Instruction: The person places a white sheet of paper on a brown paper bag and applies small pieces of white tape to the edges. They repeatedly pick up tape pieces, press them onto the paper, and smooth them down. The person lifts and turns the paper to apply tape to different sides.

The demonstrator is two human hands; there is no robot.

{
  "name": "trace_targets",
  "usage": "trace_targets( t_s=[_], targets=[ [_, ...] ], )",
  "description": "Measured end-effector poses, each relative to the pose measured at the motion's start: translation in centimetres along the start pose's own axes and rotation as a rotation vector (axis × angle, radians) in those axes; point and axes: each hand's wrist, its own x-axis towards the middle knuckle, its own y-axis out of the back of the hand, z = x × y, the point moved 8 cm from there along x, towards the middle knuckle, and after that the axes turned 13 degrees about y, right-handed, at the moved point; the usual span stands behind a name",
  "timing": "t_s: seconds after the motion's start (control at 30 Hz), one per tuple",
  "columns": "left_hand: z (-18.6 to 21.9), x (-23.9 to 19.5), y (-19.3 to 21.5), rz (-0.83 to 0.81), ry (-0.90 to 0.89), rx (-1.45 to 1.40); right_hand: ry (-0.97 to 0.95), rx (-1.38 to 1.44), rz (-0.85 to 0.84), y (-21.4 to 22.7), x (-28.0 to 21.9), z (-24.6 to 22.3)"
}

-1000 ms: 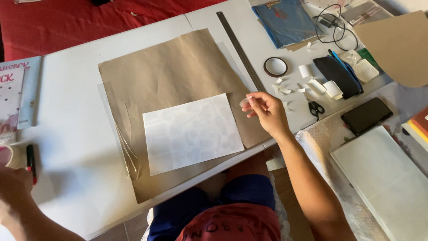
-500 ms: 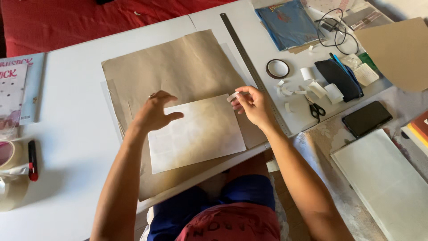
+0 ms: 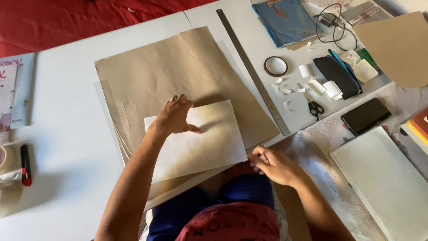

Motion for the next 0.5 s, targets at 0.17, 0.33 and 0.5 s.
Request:
trace_targets(
  t_s=[0.17,0.33,0.5],
  targets=[
    [0.3,0.4,-1.6,0.013,-0.07,-0.044,0.165,0.628,0.249,-3.4,2.0,7.2],
    [0.5,-1.1,0.4,-0.068,-0.06,-0.288,0.263,0.322,0.403,-0.2,1.8,5.4],
    [2.3,-5.3,6.2,-0.091,-0.072,-0.465,0.501,0.182,0.597,6.2,2.2,0.2]
  ],
)
